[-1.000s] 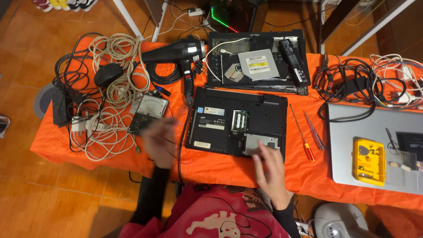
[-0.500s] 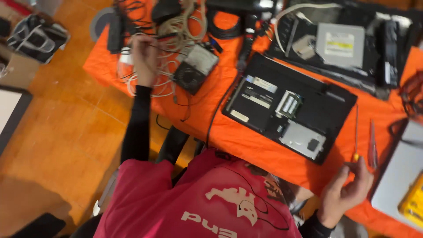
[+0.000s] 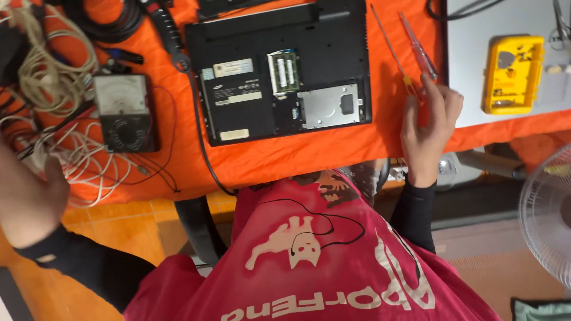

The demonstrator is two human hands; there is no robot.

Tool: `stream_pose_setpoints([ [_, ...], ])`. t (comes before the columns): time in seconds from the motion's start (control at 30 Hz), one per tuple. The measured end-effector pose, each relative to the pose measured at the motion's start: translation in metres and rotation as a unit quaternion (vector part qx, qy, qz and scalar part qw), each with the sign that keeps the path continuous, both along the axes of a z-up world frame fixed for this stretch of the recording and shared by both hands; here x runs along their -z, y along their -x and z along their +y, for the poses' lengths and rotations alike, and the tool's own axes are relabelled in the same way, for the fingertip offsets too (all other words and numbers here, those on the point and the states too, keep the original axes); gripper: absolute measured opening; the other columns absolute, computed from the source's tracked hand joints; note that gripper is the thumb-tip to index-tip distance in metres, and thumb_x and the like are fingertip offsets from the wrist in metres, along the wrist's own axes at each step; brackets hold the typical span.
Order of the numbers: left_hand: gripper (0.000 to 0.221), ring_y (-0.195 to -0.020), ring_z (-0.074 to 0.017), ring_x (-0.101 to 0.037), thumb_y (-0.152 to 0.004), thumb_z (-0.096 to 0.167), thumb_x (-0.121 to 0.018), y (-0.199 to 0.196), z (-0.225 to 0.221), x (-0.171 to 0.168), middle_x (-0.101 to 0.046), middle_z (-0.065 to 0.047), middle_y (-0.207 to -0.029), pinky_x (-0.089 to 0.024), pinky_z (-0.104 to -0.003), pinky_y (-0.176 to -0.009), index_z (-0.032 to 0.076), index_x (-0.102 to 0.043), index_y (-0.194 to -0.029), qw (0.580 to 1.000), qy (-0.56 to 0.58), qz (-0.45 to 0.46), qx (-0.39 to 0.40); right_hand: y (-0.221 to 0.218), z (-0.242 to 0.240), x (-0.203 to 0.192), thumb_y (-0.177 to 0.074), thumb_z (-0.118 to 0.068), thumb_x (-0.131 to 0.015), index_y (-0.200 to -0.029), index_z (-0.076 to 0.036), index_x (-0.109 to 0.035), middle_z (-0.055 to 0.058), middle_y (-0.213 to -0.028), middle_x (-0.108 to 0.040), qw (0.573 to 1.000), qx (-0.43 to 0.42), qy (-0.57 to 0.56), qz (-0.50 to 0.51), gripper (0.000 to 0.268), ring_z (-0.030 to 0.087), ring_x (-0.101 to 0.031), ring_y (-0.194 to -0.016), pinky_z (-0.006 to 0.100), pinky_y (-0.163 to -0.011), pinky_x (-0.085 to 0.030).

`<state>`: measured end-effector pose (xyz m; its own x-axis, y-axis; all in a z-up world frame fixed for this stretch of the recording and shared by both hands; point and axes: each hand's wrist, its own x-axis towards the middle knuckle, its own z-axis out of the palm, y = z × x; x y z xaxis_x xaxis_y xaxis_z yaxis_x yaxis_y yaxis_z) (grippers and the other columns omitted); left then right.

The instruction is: The recorder is seen repairing a laptop by installing a component and using a screwdriver.

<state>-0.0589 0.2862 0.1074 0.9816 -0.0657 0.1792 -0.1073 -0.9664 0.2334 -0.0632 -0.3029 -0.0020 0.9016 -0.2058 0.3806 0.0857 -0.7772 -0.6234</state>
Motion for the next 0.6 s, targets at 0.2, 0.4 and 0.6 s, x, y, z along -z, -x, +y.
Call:
stream_pose_setpoints([
  [0.2,0.051,-0.139,-0.0397,-0.053,-0.105,-0.002,-0.072,-0.014,-0.117,0.055,-0.058,-0.019,-0.145,-0.039,-0.049,-0.121,-0.003,-0.050,-0.151,0.984,0.032,-0.157,0.079,-0.020,-0.003,-0.002,-0.105,-0.010,-0.076,-0.140,-0.003,-0.065,0.008,-0.115,-0.057,0.981,0.095,0.166,0.024,0.038,0.027,-0.051,-0.113,0.043,-0.101,-0.035],
  [0.4,0.032,-0.128,-0.0288,-0.058,-0.095,0.017,-0.077,-0.010,-0.262,0.081,-0.068,-0.011,-0.128,-0.035,-0.054,-0.118,0.006,-0.069,-0.124,0.954,0.158,-0.107,0.230,-0.023,0.006,-0.016,-0.103,-0.025,-0.082,-0.132,-0.012,-0.072,0.008,-0.111,-0.055,0.967,0.140,0.206,0.045,0.033,0.026,-0.050,-0.107,0.043,-0.095,-0.033],
  [0.6,0.029,-0.127,-0.0279,-0.063,-0.096,0.016,-0.073,0.007,-0.292,0.103,-0.069,-0.007,-0.129,-0.037,-0.054,-0.122,0.006,-0.068,-0.123,0.926,0.271,-0.045,0.260,-0.020,0.009,-0.006,-0.101,-0.022,-0.085,-0.121,-0.014,-0.072,0.006,-0.114,-0.057,0.971,0.135,0.194,0.022,0.025,0.025,-0.051,-0.109,0.042,-0.097,-0.033],
])
